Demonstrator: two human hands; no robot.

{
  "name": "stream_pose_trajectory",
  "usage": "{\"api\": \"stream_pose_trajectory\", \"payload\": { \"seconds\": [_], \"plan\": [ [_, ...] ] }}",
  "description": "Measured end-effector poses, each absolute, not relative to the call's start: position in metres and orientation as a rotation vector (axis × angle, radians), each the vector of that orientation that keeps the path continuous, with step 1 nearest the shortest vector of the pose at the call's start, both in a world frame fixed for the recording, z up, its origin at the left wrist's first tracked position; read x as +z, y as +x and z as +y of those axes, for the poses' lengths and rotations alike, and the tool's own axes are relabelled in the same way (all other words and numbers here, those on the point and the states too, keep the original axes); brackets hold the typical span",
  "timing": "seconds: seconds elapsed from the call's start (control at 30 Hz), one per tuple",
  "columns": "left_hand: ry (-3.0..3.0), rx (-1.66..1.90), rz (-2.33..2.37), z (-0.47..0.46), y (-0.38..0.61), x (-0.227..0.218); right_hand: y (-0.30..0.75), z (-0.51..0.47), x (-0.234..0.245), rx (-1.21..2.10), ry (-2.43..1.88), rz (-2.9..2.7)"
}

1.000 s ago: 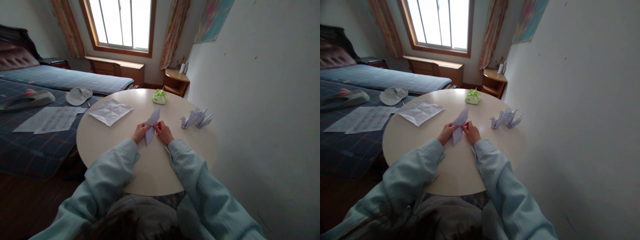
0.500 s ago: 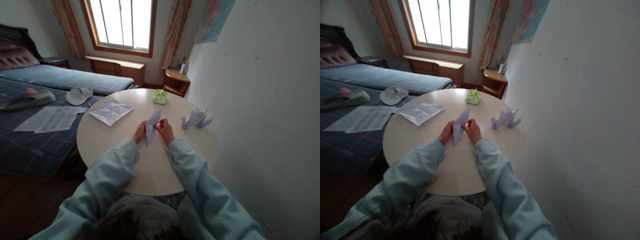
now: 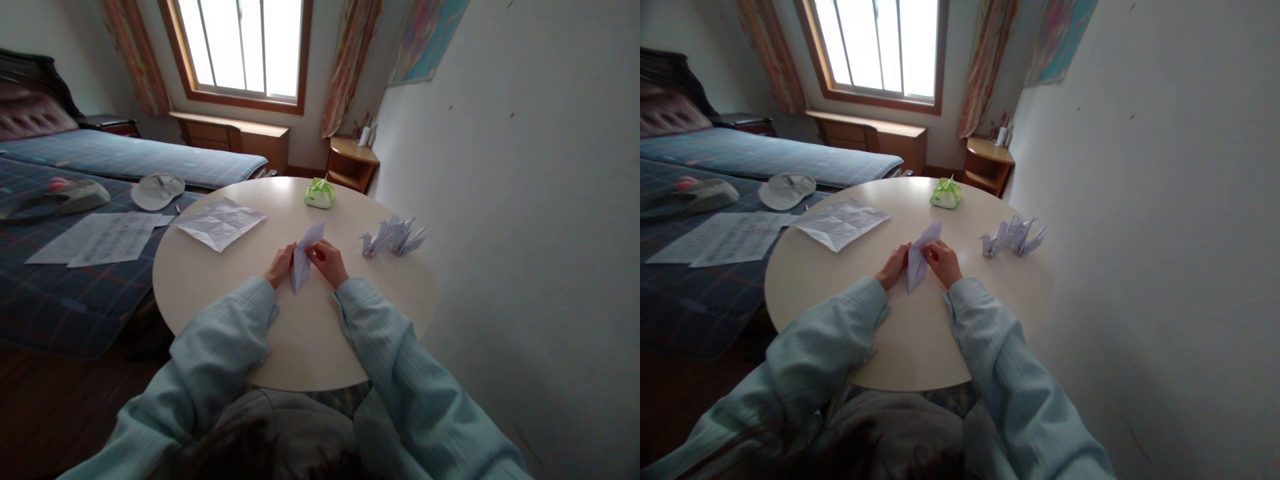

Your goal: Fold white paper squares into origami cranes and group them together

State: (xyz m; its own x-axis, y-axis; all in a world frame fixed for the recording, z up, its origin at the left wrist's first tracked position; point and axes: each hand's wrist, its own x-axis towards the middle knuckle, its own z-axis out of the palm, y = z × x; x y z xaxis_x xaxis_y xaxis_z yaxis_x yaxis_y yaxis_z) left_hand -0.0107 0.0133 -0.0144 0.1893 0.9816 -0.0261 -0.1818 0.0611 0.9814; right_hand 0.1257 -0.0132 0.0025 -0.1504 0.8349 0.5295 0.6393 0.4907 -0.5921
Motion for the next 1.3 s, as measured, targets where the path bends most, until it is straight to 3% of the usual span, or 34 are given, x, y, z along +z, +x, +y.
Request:
{"api": "stream_pose_trajectory", "payload": {
  "seconds": [1.3],
  "plan": [
    [1.193, 1.054, 0.802, 0.0, -0.012, 0.001, 0.127, -0.007, -0.005, 0.263, -1.167, -1.89]
  ]
}}
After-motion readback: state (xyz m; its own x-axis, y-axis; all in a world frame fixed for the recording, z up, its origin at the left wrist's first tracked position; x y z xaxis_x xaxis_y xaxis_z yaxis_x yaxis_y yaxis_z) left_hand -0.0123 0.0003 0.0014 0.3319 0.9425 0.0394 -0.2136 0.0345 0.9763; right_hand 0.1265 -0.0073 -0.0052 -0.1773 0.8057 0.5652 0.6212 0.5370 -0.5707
